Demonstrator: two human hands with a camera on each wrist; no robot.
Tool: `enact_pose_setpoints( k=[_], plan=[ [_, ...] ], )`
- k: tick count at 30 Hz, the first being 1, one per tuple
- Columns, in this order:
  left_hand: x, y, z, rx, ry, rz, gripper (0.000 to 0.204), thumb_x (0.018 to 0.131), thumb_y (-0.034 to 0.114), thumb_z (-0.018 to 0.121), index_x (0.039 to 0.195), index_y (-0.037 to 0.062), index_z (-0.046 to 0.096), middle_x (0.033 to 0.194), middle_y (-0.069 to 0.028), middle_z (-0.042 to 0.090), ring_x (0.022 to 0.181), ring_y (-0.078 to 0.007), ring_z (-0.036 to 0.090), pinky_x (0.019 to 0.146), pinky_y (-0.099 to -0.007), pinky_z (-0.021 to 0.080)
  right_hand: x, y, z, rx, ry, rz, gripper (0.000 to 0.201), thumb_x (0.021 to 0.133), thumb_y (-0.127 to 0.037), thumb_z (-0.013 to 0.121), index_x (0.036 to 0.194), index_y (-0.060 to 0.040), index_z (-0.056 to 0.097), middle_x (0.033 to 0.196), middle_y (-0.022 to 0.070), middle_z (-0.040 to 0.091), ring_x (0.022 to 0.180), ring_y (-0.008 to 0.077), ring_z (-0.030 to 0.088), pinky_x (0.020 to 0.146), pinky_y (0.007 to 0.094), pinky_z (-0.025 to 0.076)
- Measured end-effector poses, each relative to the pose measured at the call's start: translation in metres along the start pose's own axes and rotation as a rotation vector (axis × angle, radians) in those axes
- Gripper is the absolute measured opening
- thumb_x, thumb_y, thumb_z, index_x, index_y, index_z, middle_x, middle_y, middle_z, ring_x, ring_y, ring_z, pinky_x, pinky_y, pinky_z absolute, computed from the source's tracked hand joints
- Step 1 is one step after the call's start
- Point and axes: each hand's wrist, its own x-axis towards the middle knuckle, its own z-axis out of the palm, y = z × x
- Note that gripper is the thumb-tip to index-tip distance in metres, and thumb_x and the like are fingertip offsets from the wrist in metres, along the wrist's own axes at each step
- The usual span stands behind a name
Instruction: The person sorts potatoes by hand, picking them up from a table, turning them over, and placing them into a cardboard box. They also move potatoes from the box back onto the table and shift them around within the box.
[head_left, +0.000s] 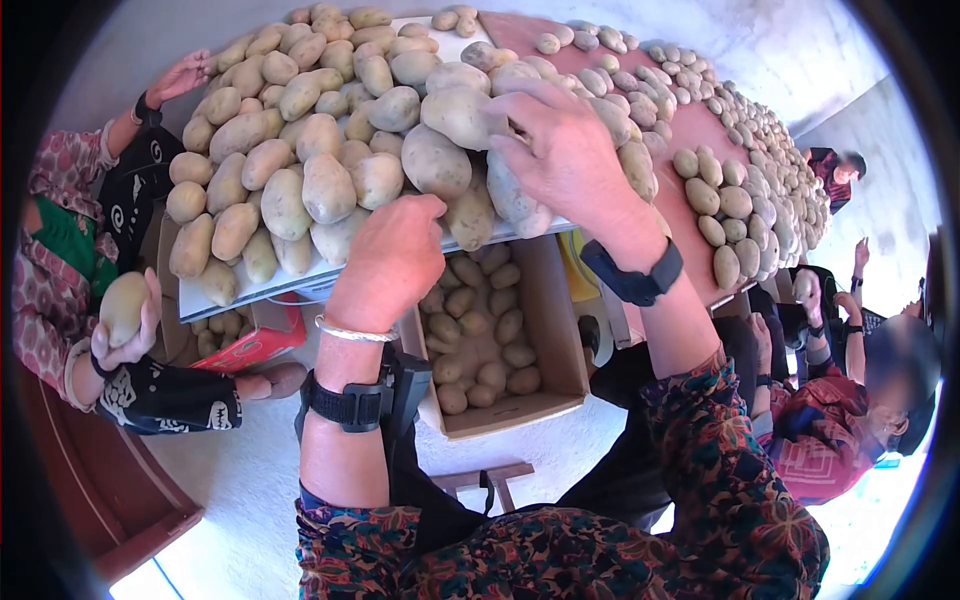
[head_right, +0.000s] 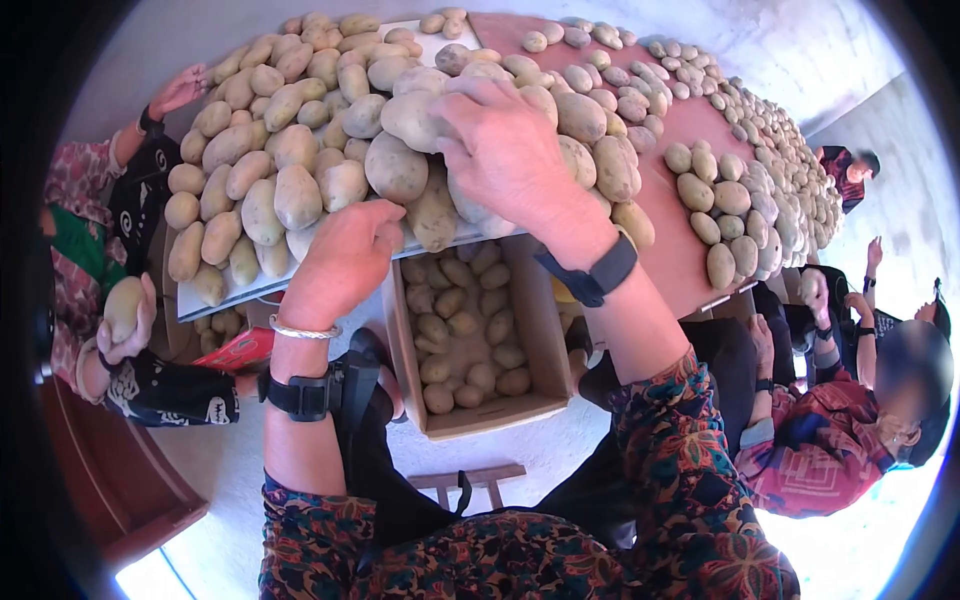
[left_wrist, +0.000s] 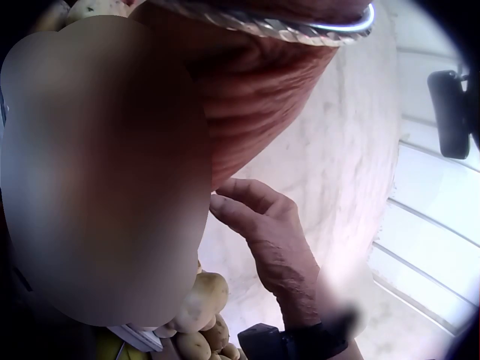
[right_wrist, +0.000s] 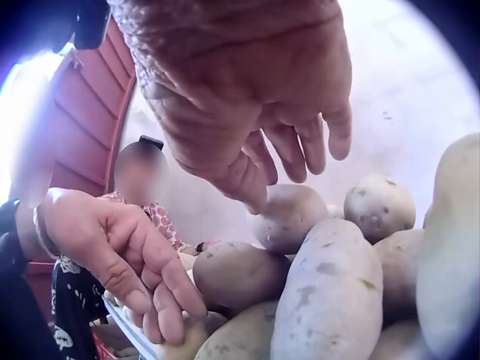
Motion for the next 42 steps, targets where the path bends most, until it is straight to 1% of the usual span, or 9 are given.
enact_pose_setpoints(
  k=[6, 11, 15, 20, 28, 36, 39, 41, 42],
  plan=[
    [0.004, -0.001, 0.000, 0.068, -0.008, -0.013, 0.029, 0.085, 0.011, 0.053, 0.107, -0.0021, 0.067, 0.099, -0.0253, 0.066, 0.098, -0.0411, 0.062, 0.088, -0.0460, 0.049, -0.023, -0.043, -0.029, 0.253, 0.198, 0.107, 0.017, 0.081, -0.009, 0.064, 0.097, -0.0055, 0.065, 0.091, 0.0107, 0.066, 0.087, 0.0316, 0.063, 0.075, 0.0401, 0.050],
    [0.003, -0.002, -0.005, 0.008, -0.057, -0.056, 0.029, 0.086, 0.011, 0.056, 0.110, -0.0038, 0.065, 0.098, -0.0237, 0.068, 0.094, -0.0364, 0.066, 0.085, -0.0421, 0.051, -0.078, -0.043, -0.005, 0.732, -0.526, 0.245, 0.019, 0.084, -0.017, 0.066, 0.092, 0.0004, 0.065, 0.087, 0.0161, 0.068, 0.081, 0.0329, 0.066, 0.074, 0.0401, 0.051],
    [0.003, -0.008, -0.010, -0.024, -0.128, -0.102, 0.034, 0.086, 0.003, 0.054, 0.118, -0.0044, 0.061, 0.094, -0.0148, 0.071, 0.088, -0.0205, 0.068, 0.081, -0.0318, 0.052, -0.148, -0.025, 0.076, 0.136, -1.238, 0.365, 0.033, 0.078, -0.024, 0.069, 0.102, -0.0013, 0.069, 0.102, 0.0190, 0.069, 0.098, 0.0347, 0.067, 0.084, 0.0417, 0.053],
    [0.002, -0.007, -0.014, -0.106, -0.162, -0.162, 0.039, 0.086, 0.001, 0.051, 0.124, -0.0047, 0.058, 0.100, -0.0151, 0.070, 0.093, -0.0200, 0.066, 0.083, -0.0306, 0.051, -0.212, -0.004, 0.147, 0.099, -1.307, 0.631, 0.033, 0.076, -0.016, 0.065, 0.104, 0.0007, 0.069, 0.106, 0.0220, 0.068, 0.106, 0.0357, 0.065, 0.087, 0.0436, 0.054],
    [0.000, -0.001, -0.014, -0.061, -0.165, -0.141, 0.037, 0.087, 0.002, 0.053, 0.123, -0.0042, 0.059, 0.098, -0.0147, 0.070, 0.091, -0.0193, 0.064, 0.085, -0.0320, 0.049, -0.268, 0.019, 0.236, 0.169, -1.102, 0.619, 0.020, 0.074, -0.011, 0.062, 0.090, 0.0009, 0.066, 0.100, 0.0223, 0.068, 0.097, 0.0382, 0.066, 0.082, 0.0479, 0.053],
    [-0.003, -0.001, -0.009, -0.058, -0.204, -0.138, 0.033, 0.091, 0.007, 0.053, 0.122, -0.0022, 0.059, 0.092, -0.0022, 0.067, 0.050, -0.0048, 0.043, 0.042, -0.0226, 0.036, -0.257, 0.001, 0.306, 0.189, -0.926, 0.436, 0.019, 0.079, -0.010, 0.061, 0.094, -0.0023, 0.070, 0.102, 0.0199, 0.069, 0.102, 0.0352, 0.066, 0.084, 0.0455, 0.055],
    [-0.002, -0.003, -0.009, -0.059, -0.206, -0.144, 0.033, 0.091, 0.008, 0.052, 0.121, -0.0028, 0.059, 0.091, -0.0011, 0.067, 0.048, -0.0045, 0.042, 0.041, -0.0229, 0.035, -0.247, -0.009, 0.312, -0.052, -0.969, 0.327, 0.027, 0.084, -0.014, 0.058, 0.106, -0.0075, 0.070, 0.112, 0.0174, 0.068, 0.109, 0.0313, 0.065, 0.087, 0.0438, 0.054],
    [-0.003, -0.004, -0.009, -0.015, -0.194, -0.109, 0.033, 0.090, 0.008, 0.052, 0.121, -0.0035, 0.059, 0.090, -0.0016, 0.067, 0.048, -0.0052, 0.043, 0.042, -0.0237, 0.036, -0.228, -0.005, 0.321, -0.070, -1.409, 0.410, 0.037, 0.086, -0.026, 0.055, 0.117, -0.0129, 0.069, 0.123, 0.0131, 0.065, 0.116, 0.0296, 0.061, 0.095, 0.0446, 0.049],
    [-0.003, -0.004, -0.008, 0.004, -0.190, -0.094, 0.033, 0.090, 0.008, 0.052, 0.121, -0.0037, 0.059, 0.090, -0.0018, 0.067, 0.048, -0.0055, 0.043, 0.042, -0.0239, 0.037, -0.226, -0.004, 0.325, -0.065, -1.415, 0.411, 0.037, 0.086, -0.026, 0.055, 0.117, -0.0129, 0.069, 0.123, 0.0131, 0.065, 0.116, 0.0296, 0.061, 0.095, 0.0446, 0.049]
  ],
)
